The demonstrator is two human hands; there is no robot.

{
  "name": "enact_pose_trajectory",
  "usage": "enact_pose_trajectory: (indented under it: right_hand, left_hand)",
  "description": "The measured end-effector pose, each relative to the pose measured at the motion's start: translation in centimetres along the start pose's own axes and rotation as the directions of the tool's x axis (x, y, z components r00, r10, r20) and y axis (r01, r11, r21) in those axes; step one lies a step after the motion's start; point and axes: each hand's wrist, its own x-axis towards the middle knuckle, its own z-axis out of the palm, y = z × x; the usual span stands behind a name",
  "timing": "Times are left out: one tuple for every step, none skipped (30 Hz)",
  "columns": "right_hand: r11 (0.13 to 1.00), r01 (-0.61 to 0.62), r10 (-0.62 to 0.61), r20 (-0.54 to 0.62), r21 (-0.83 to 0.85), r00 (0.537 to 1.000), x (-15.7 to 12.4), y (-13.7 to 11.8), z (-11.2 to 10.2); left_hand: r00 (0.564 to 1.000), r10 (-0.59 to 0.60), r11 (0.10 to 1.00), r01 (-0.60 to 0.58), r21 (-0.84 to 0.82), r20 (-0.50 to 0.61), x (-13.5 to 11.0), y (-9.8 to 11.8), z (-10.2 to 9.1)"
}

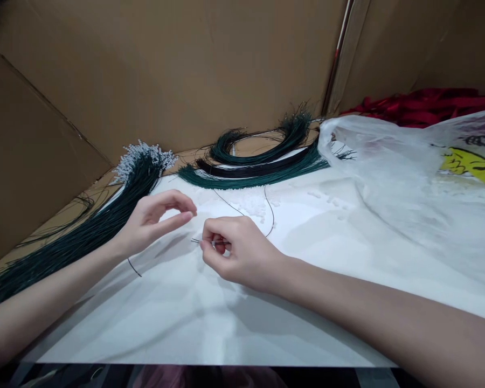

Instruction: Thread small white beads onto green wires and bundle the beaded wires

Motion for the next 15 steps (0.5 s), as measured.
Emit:
enact_pose_trajectory:
  right_hand:
    - [1.000,0.011,-0.011,0.000,-0.008,1.000,0.0,0.0,0.0]
    - [1.000,0.021,-0.021,-0.001,-0.018,1.000,0.0,0.1,-0.1]
    - [0.999,0.029,-0.029,-0.002,-0.028,1.000,0.0,0.1,-0.1]
    - [0.999,0.033,-0.033,0.000,-0.034,0.999,0.0,0.1,-0.1]
    - [0.999,0.034,-0.034,0.001,-0.037,0.999,0.0,0.1,-0.1]
    - [0.999,0.033,-0.033,0.004,-0.035,0.999,0.0,0.1,-0.2]
    - [0.999,0.030,-0.030,0.005,-0.030,1.000,0.0,0.1,-0.2]
    - [0.999,0.028,-0.028,0.008,-0.023,1.000,0.0,0.1,-0.2]
    - [0.999,0.027,-0.027,0.011,-0.018,1.000,0.0,0.1,-0.2]
    - [1.000,0.026,-0.026,0.013,-0.014,1.000,0.0,0.0,-0.2]
    - [1.000,0.025,-0.024,0.015,-0.011,1.000,0.0,0.0,-0.2]
    - [1.000,0.025,-0.025,0.017,-0.008,1.000,0.0,0.0,-0.2]
    - [1.000,0.025,-0.024,0.017,-0.006,1.000,0.0,-0.1,-0.2]
    - [1.000,0.022,-0.022,0.017,-0.005,1.000,0.0,-0.1,-0.2]
    - [1.000,0.019,-0.019,0.016,-0.004,1.000,0.0,-0.2,-0.2]
  left_hand:
    - [1.000,0.002,0.994,-0.002,0.105,-0.005,0.8,-0.8,-0.2]
    - [1.000,-0.002,0.978,0.002,0.209,-0.003,1.6,-1.6,-0.4]
    - [1.000,-0.014,0.955,0.012,0.298,0.004,2.2,-2.4,-0.5]
    - [0.999,-0.035,0.930,0.026,0.366,0.019,2.8,-3.2,-0.6]
    - [0.998,-0.060,0.909,0.040,0.414,0.034,3.2,-3.9,-0.8]
    - [0.995,-0.087,0.894,0.057,0.444,0.049,3.6,-4.4,-0.9]
    - [0.992,-0.112,0.886,0.070,0.459,0.065,3.8,-4.8,-1.0]
    - [0.988,-0.132,0.882,0.081,0.465,0.079,4.0,-5.1,-1.1]
    - [0.985,-0.147,0.880,0.088,0.467,0.090,4.1,-5.2,-1.2]
    - [0.983,-0.156,0.879,0.093,0.467,0.099,4.2,-5.3,-1.2]
    - [0.981,-0.161,0.879,0.094,0.467,0.106,4.3,-5.4,-1.2]
    - [0.980,-0.164,0.879,0.095,0.468,0.109,4.4,-5.5,-1.2]
    - [0.980,-0.166,0.878,0.097,0.468,0.109,4.5,-5.5,-1.2]
    - [0.980,-0.167,0.879,0.099,0.466,0.107,4.6,-5.6,-1.1]
    - [0.980,-0.167,0.881,0.100,0.463,0.105,4.7,-5.7,-1.1]
